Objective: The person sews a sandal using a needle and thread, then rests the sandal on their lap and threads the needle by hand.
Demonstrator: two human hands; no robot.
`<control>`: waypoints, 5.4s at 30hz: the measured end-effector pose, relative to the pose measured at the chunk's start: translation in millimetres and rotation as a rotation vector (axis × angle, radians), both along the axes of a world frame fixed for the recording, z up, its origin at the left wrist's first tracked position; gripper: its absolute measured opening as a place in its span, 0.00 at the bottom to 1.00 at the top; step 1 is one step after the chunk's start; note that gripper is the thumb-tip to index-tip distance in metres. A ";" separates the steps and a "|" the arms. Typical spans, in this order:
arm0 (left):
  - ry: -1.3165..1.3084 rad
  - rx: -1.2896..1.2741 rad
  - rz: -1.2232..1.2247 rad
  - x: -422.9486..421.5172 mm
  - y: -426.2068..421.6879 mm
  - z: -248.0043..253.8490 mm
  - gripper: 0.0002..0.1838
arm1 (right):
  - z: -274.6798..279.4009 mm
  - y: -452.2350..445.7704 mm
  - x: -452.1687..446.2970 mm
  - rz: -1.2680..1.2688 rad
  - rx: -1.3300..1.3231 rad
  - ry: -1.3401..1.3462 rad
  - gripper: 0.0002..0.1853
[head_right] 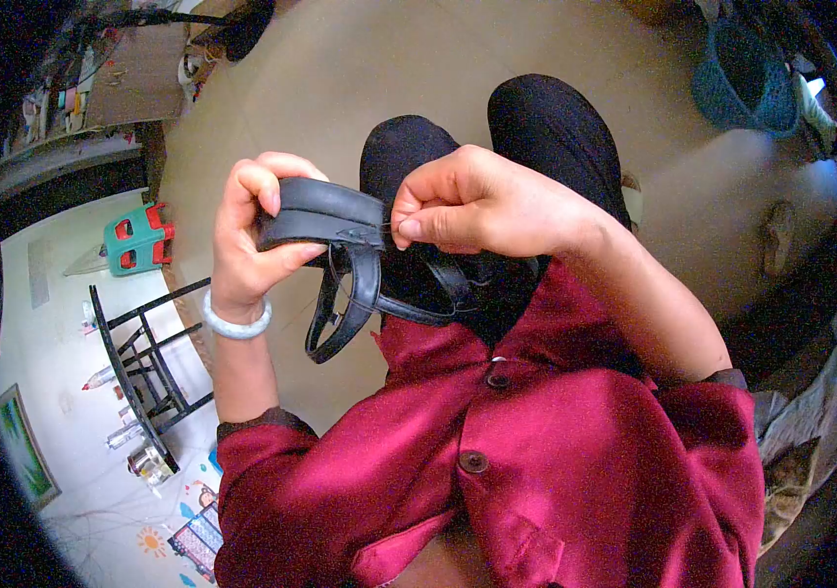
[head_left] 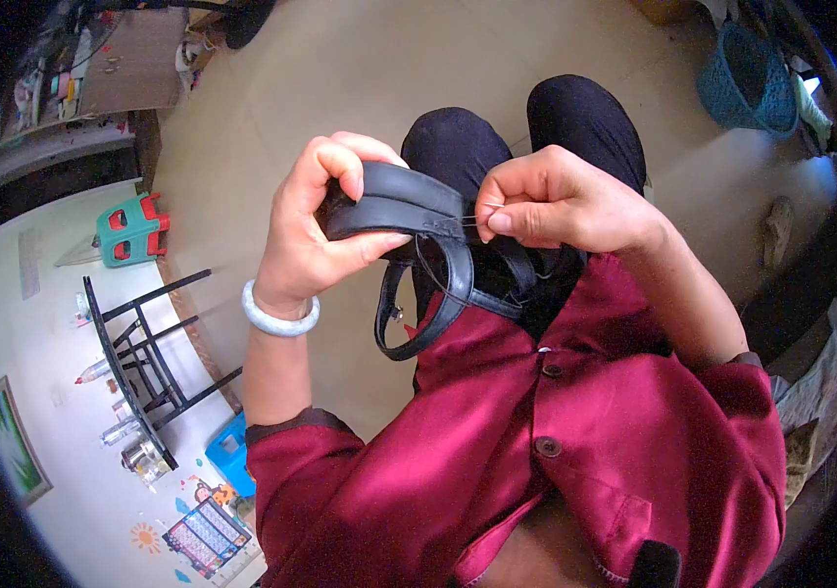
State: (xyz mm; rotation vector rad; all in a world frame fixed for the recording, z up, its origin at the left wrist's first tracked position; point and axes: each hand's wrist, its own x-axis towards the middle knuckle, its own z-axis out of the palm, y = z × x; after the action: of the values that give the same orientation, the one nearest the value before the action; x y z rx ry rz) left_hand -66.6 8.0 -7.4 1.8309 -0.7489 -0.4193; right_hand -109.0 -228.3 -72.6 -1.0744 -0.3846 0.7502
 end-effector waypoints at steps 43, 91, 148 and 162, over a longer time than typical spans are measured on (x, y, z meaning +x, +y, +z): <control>0.183 -0.524 0.860 -0.5 33.1 -31.8 0.13 | -18.0 -142.3 -129.5 -0.552 0.213 -0.160 0.13; -0.210 -0.683 0.697 3.3 35.2 -53.5 0.20 | 25.1 -48.4 -11.4 -0.466 -0.295 -0.424 0.12; -0.903 -0.331 1.349 87.9 131.3 -21.1 0.20 | -83.6 -261.5 -133.6 -1.457 0.183 -0.006 0.27; -0.833 -0.119 1.641 71.8 216.0 -49.0 0.19 | -141.5 -485.7 -323.0 -1.752 -1.539 0.244 0.24</control>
State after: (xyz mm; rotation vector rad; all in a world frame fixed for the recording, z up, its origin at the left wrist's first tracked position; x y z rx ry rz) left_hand 5.3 223.9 -56.4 1.8513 0.3954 1.4416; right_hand -432.0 -714.0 -214.1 -2.0378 1.5113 -0.6638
